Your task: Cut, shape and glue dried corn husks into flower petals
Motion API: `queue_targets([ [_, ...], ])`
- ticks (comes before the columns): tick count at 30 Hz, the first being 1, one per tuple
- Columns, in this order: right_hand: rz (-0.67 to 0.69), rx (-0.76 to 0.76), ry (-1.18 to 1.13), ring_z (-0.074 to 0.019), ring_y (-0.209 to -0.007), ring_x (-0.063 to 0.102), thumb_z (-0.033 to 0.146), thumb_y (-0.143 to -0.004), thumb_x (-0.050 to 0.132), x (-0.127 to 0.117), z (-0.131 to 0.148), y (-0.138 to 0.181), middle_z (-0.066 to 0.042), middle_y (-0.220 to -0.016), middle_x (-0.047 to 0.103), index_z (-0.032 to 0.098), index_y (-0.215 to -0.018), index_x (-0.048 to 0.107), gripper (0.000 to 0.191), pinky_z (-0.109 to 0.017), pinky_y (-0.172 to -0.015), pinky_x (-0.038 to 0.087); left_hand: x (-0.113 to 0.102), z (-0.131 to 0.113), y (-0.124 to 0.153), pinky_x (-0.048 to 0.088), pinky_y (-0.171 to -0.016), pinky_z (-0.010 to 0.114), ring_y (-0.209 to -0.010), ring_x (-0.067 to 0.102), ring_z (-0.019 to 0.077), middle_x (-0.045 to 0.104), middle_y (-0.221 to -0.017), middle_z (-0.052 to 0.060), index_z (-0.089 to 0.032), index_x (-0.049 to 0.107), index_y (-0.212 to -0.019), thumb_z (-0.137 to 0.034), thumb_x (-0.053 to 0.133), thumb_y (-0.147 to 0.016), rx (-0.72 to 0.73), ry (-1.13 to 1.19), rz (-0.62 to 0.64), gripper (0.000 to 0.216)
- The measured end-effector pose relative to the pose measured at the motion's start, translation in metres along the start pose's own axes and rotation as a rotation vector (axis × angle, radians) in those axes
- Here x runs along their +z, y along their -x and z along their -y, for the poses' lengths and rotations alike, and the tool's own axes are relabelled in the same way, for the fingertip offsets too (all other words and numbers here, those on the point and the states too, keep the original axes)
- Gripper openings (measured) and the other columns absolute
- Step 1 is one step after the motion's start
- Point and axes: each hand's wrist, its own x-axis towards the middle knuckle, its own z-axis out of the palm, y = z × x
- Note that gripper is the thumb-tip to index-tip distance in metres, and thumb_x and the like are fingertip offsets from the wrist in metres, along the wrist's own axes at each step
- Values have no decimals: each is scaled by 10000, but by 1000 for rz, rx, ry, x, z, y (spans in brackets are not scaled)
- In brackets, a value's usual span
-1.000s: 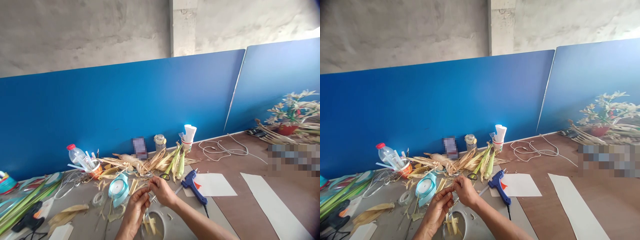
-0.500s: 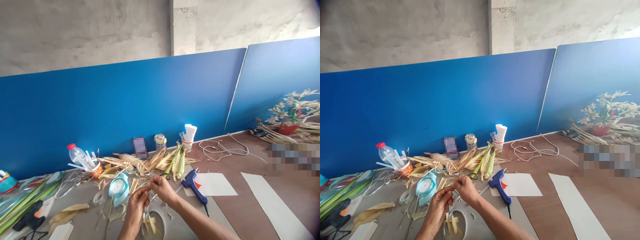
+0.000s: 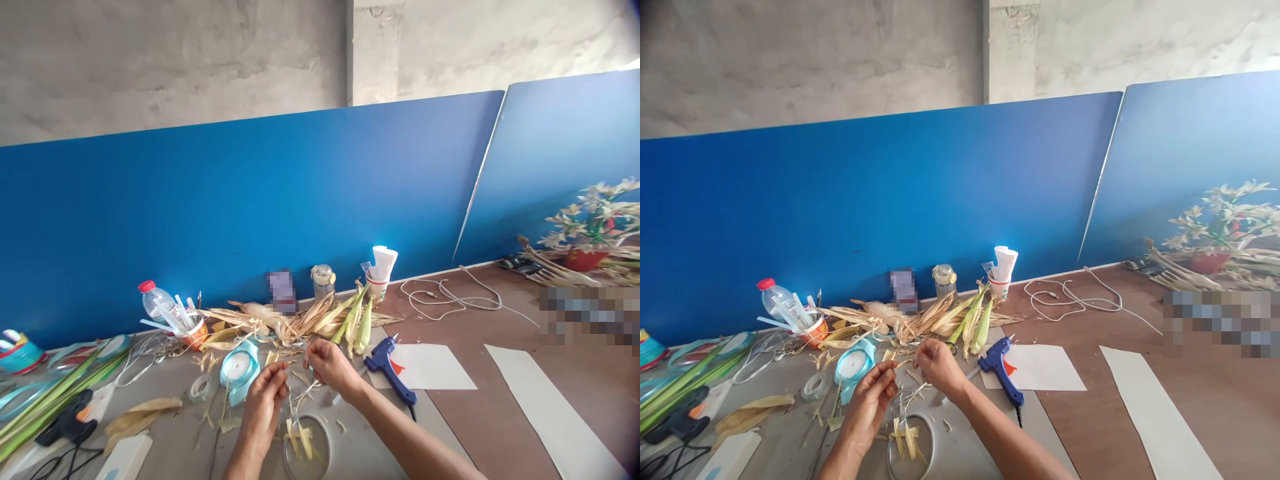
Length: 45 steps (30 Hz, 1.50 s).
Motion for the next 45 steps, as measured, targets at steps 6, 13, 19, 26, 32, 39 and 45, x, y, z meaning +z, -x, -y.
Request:
queue_targets([
  [6,469,-118,534,-77,-462,456,100,-600,519,-3,6,18,38,-513,577,175,-580,648,151,-166,-435,300,-9,-2,-5,364,-494,196,-481,433,57,571,-623,-25,-141,654,-745,-299,773,-535,12,-10,-19,288],
  [13,445,-148,1116,-174,-474,536,91,-609,553,18,4,29,-80,-594,668,164,-637,713,178,-237,-411,299,-12,2,-7,347,-502,206,-483,435,73,546,-564,-37,-157,656,-758,-340,757,-551,-1,-68,-4,294],
  [19,351,-189,1172,-231,-656,630,289,-740,554,26,13,38,-133,-830,688,153,-803,709,216,-276,-507,426,-8,1,-5,346,-500,213,-477,421,78,547,-561,-37,-161,654,-726,-344,772,-517,2,-49,34,302],
  [26,396,-179,1331,-287,-754,637,331,-707,620,50,1,45,-178,-804,676,108,-804,703,257,-358,-641,481,-11,5,-7,353,-500,218,-481,428,83,552,-567,-22,-169,664,-722,-304,751,-566,7,-42,28,224],
  [32,299,-72,966,-245,-677,619,143,-670,523,36,4,40,-143,-769,679,120,-739,682,176,-301,-569,439,-12,5,-7,359,-485,204,-482,444,74,558,-576,-24,-154,661,-745,-282,748,-577,-10,1,62,229],
  [39,202,143,109,-54,-395,357,200,-649,506,7,6,15,52,-478,485,156,-624,561,75,-183,-388,255,-8,0,-3,377,-485,174,-488,476,51,560,-609,-30,-140,639,-783,-215,751,-592,-71,92,89,234],
  [45,-39,134,-309,-35,-339,299,279,-636,556,5,7,6,74,-440,458,162,-590,479,147,-192,-368,197,-1,-2,7,387,-481,170,-475,482,53,548,-569,-27,-132,641,-804,-167,756,-593,-165,135,196,242],
])
